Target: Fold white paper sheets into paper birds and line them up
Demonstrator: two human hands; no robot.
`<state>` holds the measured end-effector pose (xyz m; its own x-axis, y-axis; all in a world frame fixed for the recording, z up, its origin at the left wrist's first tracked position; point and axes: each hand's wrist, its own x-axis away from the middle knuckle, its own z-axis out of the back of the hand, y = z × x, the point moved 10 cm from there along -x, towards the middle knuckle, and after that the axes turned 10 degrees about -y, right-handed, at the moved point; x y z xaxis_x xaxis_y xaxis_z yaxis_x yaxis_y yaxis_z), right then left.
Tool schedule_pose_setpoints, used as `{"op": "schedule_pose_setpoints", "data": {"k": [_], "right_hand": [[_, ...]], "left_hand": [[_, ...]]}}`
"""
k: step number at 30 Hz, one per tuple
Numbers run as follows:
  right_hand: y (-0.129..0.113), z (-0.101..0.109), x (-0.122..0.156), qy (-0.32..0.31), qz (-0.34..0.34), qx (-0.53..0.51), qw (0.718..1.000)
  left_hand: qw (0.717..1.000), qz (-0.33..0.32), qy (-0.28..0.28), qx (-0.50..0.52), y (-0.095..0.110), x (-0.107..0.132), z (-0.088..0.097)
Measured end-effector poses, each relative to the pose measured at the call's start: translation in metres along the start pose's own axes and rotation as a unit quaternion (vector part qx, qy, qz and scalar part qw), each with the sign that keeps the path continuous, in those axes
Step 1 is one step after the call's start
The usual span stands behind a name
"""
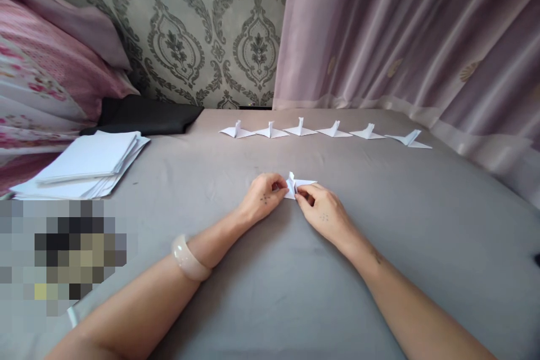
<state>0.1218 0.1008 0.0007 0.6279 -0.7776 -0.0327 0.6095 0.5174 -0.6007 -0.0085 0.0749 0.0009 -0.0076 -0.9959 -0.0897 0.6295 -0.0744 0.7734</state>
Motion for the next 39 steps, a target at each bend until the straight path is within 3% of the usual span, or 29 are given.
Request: {"op": "schedule_pose_setpoints", "data": {"k": [7,13,18,26,34,39], "right_hand": [[-0.004,-0.002,0.002,-0.016,0.016,0.028,0.999],[-0.002,-0.006,-0.001,-0.023,0.01,0.049,0.999],[0.004,-0.006,-0.005,-0.007,-0.007,0.007,1.0],[0.015,-0.005,-0.015,0.028,-0.012,-0.105,0.994],[0.05,-0.005,-0.017,0.088,-0.058,-0.25,0.963],[0.056,-0.004,-0.016,0.093,-0.068,-0.286,0.951]], "left_hand": [[0.995,-0.057,-0.042,-0.076,0.009,0.001,-0.012],[0.988,-0.038,-0.058,-0.138,0.005,0.0,-0.016],[0.983,-0.051,-0.058,-0.165,0.013,0.002,-0.016],[0.98,0.035,0.034,-0.192,0.012,0.001,-0.005],[0.953,0.079,0.067,-0.284,0.018,-0.002,-0.013],[0.953,0.129,0.079,-0.264,0.008,-0.005,-0.01]]}}
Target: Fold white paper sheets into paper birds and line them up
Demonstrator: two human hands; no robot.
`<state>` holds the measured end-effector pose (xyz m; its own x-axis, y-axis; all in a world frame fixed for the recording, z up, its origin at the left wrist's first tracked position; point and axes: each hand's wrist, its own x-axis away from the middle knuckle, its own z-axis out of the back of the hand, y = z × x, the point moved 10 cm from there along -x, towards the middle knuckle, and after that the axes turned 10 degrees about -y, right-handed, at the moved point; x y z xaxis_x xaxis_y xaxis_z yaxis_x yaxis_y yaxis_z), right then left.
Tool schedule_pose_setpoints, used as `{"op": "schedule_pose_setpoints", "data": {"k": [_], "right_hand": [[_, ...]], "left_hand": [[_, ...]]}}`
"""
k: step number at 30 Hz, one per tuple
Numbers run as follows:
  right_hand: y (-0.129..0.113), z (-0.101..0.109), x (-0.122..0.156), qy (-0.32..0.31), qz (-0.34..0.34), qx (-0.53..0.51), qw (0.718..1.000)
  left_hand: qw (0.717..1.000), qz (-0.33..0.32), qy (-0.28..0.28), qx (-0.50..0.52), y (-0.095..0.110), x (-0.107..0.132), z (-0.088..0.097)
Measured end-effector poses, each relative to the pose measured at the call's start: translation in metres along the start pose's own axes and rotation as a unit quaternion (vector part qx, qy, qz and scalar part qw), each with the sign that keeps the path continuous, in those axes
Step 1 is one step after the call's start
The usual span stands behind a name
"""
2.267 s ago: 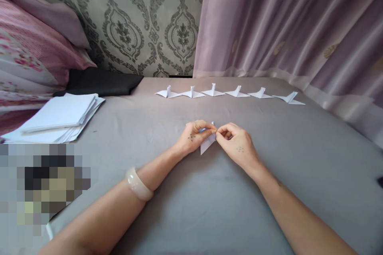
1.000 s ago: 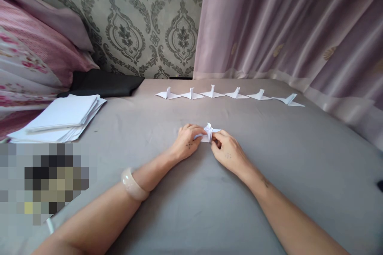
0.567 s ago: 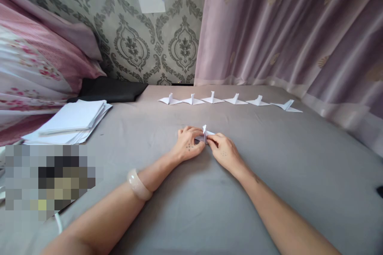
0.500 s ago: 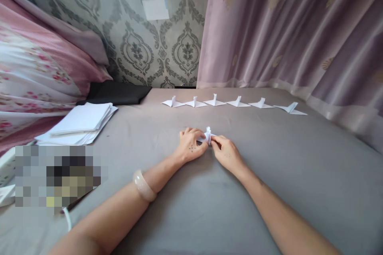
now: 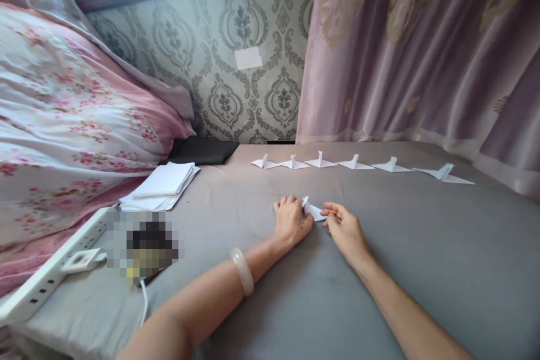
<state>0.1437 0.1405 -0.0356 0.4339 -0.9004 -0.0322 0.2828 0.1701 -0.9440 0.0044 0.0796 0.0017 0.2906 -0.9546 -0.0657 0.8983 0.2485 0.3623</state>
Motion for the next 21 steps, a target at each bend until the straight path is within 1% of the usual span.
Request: {"op": "schedule_pose_setpoints", "data": {"k": [2,4,6,10,12,13,15,17,19,21], "right_hand": [[-0.001,0.0,0.001,-0.005,-0.003,-0.006,1.0],[-0.002,-0.001,0.002,-0.009,-0.008,-0.008,1.0],[-0.002,-0.001,0.003,-0.012,-0.012,-0.007,1.0],[-0.003,-0.004,0.002,-0.018,-0.015,0.0,1.0],[-0.002,-0.006,-0.001,-0.019,-0.014,0.011,1.0],[-0.001,-0.007,-0.002,-0.019,-0.013,0.018,1.0],[0.001,-0.008,-0.005,-0.017,-0.009,0.034,0.999],[0.004,-0.008,-0.008,-0.016,-0.008,0.047,0.999],[0.008,-0.007,-0.01,-0.016,-0.011,0.056,0.998],[0.01,-0.006,-0.012,-0.017,-0.014,0.059,0.998]], "left_hand": [[1.0,0.028,0.003,0.003,-0.013,-0.005,0.004],[0.998,0.059,0.013,-0.001,-0.036,-0.013,0.015],[0.994,0.101,0.028,-0.008,-0.069,-0.023,0.033],[0.976,0.206,0.067,-0.029,-0.15,-0.043,0.077],[0.965,0.246,0.078,-0.04,-0.184,-0.052,0.092],[0.961,0.262,0.078,-0.043,-0.198,-0.057,0.096],[0.956,0.282,0.07,-0.041,-0.219,-0.068,0.097],[0.953,0.295,0.057,-0.031,-0.232,-0.079,0.09],[0.953,0.299,0.05,-0.019,-0.238,-0.09,0.083],[0.953,0.297,0.051,-0.011,-0.238,-0.101,0.078]]}}
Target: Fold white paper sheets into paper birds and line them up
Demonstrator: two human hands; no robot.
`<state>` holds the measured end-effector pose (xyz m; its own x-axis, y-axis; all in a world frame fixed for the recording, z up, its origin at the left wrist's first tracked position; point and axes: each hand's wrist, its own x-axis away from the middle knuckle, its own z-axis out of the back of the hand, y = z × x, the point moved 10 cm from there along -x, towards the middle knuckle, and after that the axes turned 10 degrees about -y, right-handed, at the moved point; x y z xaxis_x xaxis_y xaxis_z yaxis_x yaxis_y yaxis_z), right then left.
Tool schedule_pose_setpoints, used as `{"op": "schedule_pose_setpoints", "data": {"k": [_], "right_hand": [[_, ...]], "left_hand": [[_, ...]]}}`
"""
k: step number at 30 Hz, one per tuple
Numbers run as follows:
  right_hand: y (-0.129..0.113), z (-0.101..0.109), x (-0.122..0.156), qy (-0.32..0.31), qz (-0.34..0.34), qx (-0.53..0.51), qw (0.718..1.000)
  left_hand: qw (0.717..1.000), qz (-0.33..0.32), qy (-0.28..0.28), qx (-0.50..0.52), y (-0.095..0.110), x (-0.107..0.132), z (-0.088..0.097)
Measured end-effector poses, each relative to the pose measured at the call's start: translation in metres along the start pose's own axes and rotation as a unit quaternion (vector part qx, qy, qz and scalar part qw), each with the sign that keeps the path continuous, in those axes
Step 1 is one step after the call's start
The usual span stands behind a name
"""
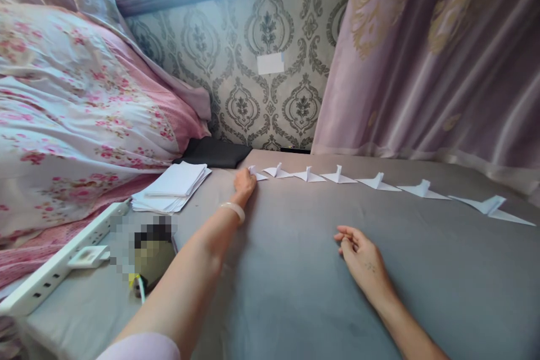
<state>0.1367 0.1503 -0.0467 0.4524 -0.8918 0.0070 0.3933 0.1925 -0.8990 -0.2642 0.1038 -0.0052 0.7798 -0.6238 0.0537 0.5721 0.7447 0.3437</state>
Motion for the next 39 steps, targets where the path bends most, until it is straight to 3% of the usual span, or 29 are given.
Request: {"op": "schedule_pose_setpoints", "data": {"k": [5,10,12,16,20,27,33,39], "right_hand": [[0.001,0.001,0.001,-0.002,-0.008,-0.005,1.0],[0.0,0.002,0.001,0.002,-0.007,0.002,1.0],[0.0,0.001,0.0,0.0,-0.004,0.01,1.0],[0.002,-0.001,0.0,-0.004,-0.004,0.019,1.0],[0.004,-0.002,0.001,-0.008,-0.002,0.014,1.0],[0.001,-0.003,0.001,-0.013,0.003,0.023,1.0],[-0.001,-0.003,0.002,-0.013,0.012,0.029,0.999],[-0.006,-0.001,0.004,-0.002,0.008,0.043,0.999]], "left_hand": [[0.999,-0.016,0.036,0.007,0.016,-0.004,0.006],[0.992,-0.052,0.116,-0.011,0.035,0.016,0.025],[0.988,-0.1,0.115,-0.024,0.053,0.023,0.021],[0.983,-0.166,0.065,-0.045,0.086,0.025,-0.003],[0.988,-0.143,0.034,-0.049,0.098,0.019,-0.018],[0.997,-0.056,0.021,-0.054,0.096,0.008,-0.018],[0.997,-0.034,0.042,-0.059,0.101,0.005,-0.022],[0.994,-0.032,0.085,-0.053,0.103,0.004,-0.014]]}}
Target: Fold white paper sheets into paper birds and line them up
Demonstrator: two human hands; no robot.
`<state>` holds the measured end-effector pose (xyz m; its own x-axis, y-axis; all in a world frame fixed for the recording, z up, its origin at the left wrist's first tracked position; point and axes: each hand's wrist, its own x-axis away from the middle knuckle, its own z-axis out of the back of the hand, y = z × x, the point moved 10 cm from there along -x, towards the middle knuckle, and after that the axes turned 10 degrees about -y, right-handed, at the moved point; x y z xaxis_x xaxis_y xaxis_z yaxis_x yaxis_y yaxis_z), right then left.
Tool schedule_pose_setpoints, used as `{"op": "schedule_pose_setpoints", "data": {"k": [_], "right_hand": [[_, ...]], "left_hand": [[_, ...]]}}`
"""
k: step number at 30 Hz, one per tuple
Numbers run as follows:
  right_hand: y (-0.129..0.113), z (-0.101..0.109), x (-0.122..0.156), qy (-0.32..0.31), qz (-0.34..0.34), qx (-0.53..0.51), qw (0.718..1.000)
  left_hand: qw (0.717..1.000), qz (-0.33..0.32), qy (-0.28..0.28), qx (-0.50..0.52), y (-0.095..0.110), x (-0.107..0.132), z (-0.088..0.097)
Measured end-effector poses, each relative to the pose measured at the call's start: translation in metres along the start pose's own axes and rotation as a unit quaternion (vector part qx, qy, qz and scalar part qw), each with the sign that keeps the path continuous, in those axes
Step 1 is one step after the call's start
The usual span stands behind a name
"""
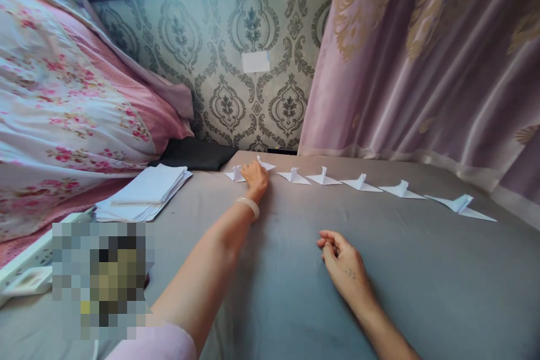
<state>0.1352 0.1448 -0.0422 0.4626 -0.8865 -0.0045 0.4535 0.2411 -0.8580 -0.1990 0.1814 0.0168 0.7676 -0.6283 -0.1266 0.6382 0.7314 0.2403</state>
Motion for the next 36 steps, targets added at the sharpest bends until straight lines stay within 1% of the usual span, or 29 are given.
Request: {"op": "schedule_pose_setpoints", "data": {"k": [3,8,12,16,20,22,24,25,27,29,31,33,34,36], "right_hand": [[-0.005,0.001,0.002,0.001,0.002,0.013,1.0],[-0.006,0.001,0.005,-0.002,-0.008,0.01,1.0],[-0.007,0.001,0.005,-0.002,-0.011,0.031,0.999],[-0.008,-0.001,0.004,-0.008,-0.015,0.043,0.999],[-0.008,-0.001,0.004,-0.015,-0.017,0.041,0.999],[-0.008,-0.001,0.005,-0.018,-0.019,0.037,0.999],[-0.007,-0.001,0.005,-0.021,-0.019,0.031,0.999],[-0.007,-0.001,0.005,-0.022,-0.019,0.028,0.999],[-0.007,-0.001,0.006,-0.023,-0.018,0.027,0.999],[-0.007,-0.002,0.005,-0.024,-0.015,0.032,0.999],[-0.008,-0.003,0.005,-0.026,-0.012,0.04,0.999],[-0.009,-0.003,0.005,-0.024,-0.009,0.045,0.999],[-0.01,-0.003,0.005,-0.024,-0.008,0.047,0.999],[-0.011,-0.003,0.004,-0.027,-0.009,0.05,0.998]], "left_hand": [[1.0,-0.004,0.001,-0.003,0.003,-0.007,-0.002],[0.998,-0.041,-0.034,-0.018,0.016,-0.02,-0.017],[0.996,-0.069,-0.057,-0.026,0.02,-0.023,-0.022],[0.995,-0.075,-0.065,-0.014,0.016,-0.021,-0.024],[0.996,-0.056,-0.071,0.018,0.014,-0.02,-0.025],[0.995,-0.046,-0.078,0.04,0.012,-0.021,-0.022],[0.994,-0.041,-0.075,0.064,0.007,-0.02,-0.014],[0.994,-0.038,-0.065,0.076,0.003,-0.019,-0.006],[0.995,-0.021,-0.026,0.097,-0.012,-0.015,0.013],[0.993,0.018,0.028,0.11,-0.037,-0.006,0.032],[0.989,0.065,0.064,0.12,-0.064,0.003,0.041],[0.985,0.087,0.074,0.131,-0.087,0.01,0.04],[0.984,0.088,0.067,0.137,-0.094,0.011,0.036],[0.984,0.091,0.036,0.148,-0.106,0.009,0.021]]}}
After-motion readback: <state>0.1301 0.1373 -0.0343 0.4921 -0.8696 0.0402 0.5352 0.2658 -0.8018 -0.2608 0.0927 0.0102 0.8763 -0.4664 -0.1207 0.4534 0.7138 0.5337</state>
